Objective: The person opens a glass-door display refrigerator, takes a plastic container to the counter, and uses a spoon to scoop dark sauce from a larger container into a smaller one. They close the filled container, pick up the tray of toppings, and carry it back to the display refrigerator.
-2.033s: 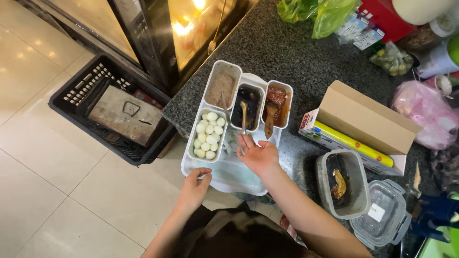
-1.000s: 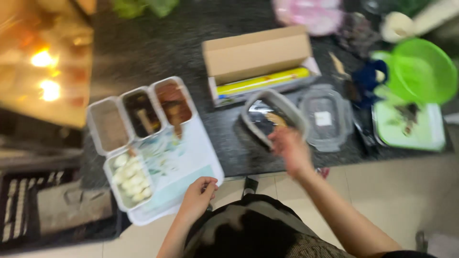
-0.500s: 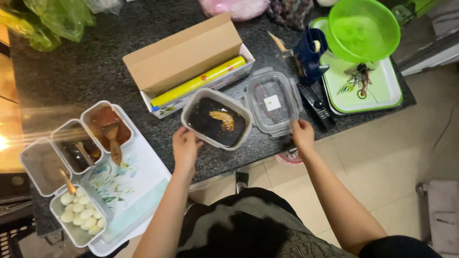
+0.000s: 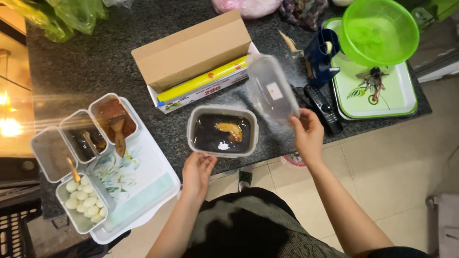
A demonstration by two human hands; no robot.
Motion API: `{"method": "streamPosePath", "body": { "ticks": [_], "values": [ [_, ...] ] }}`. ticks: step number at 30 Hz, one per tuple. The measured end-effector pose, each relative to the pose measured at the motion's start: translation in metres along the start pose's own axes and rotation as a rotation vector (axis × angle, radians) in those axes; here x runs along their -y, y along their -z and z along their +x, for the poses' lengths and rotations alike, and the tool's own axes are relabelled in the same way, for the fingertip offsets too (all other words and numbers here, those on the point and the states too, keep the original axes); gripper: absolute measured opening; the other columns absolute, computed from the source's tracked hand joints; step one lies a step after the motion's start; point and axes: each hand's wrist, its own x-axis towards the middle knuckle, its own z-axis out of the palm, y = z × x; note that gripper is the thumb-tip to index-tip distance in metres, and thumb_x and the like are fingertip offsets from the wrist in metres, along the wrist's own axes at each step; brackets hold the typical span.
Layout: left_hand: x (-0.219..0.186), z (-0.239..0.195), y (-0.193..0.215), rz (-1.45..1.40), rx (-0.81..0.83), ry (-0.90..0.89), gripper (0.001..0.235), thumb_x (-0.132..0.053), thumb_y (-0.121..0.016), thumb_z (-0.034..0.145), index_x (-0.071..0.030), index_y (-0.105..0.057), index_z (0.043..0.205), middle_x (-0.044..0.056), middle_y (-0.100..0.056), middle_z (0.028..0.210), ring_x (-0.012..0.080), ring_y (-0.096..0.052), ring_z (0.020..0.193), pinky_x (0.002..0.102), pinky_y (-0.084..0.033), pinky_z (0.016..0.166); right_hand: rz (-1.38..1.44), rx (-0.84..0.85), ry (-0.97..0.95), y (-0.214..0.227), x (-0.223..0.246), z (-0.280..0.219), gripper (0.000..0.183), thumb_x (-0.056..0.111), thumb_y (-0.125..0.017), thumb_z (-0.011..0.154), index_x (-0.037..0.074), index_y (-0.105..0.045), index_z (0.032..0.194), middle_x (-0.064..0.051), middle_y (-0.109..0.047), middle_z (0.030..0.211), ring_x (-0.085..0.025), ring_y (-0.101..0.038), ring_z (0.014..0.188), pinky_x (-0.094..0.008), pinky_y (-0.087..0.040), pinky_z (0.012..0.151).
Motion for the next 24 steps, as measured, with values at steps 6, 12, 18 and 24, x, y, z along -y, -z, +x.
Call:
{"method": "streamPosePath", "body": {
  "ticks": [6,12,18,24],
  "values": [
    [-0.014,-0.023,0.009,0.006,-0.077,0.184,0.034,-0.018,-0.048,0.099,0.0,-0.047,0.127,0.016,-0.058,0.118,0.0317,-0.064,0.116,0.045,-0.053,0.108,-0.264,0.076,0.397,-0.037,0.06,-0.024,0.02,-0.004,-0.071,0.093,0.0,-0.068,0.112,-0.014,-0.07,0.113,-0.02,-0.065,0.093,-0.03,-0.053,0.08],
    [-0.028,0.009,0.053,0.14,-0.123,0.079,0.057,-0.033,-0.041,0.103,0.001,-0.039,0.149,0.021,-0.056,0.141,0.0321,-0.06,0.125,0.044,-0.051,0.104,-0.422,0.481,0.869,-0.039,0.039,-0.052,0.02,-0.005,-0.069,0.089,0.004,-0.071,0.106,-0.012,-0.071,0.121,-0.034,-0.064,0.128,-0.043,-0.05,0.11],
    [-0.049,0.019,0.024,0.784,-0.095,-0.453,0.051,-0.028,-0.055,0.104,0.002,-0.049,0.146,0.022,-0.061,0.142,0.0254,-0.062,0.128,0.034,-0.049,0.106,-0.404,0.551,0.792,-0.038,0.02,-0.07,0.022,-0.009,-0.068,0.083,0.004,-0.071,0.101,-0.011,-0.067,0.125,-0.035,-0.056,0.136,-0.045,-0.047,0.113],
    [-0.064,0.016,-0.016,1.08,-0.105,-0.458,0.054,-0.022,-0.064,0.094,-0.003,-0.052,0.143,0.019,-0.058,0.135,0.0228,-0.068,0.089,0.033,-0.057,0.079,-0.44,0.589,0.773,-0.03,0.031,-0.073,0.027,-0.01,-0.063,0.083,0.002,-0.069,0.106,-0.017,-0.062,0.136,-0.039,-0.05,0.141,-0.047,-0.044,0.115]
  ]
}}
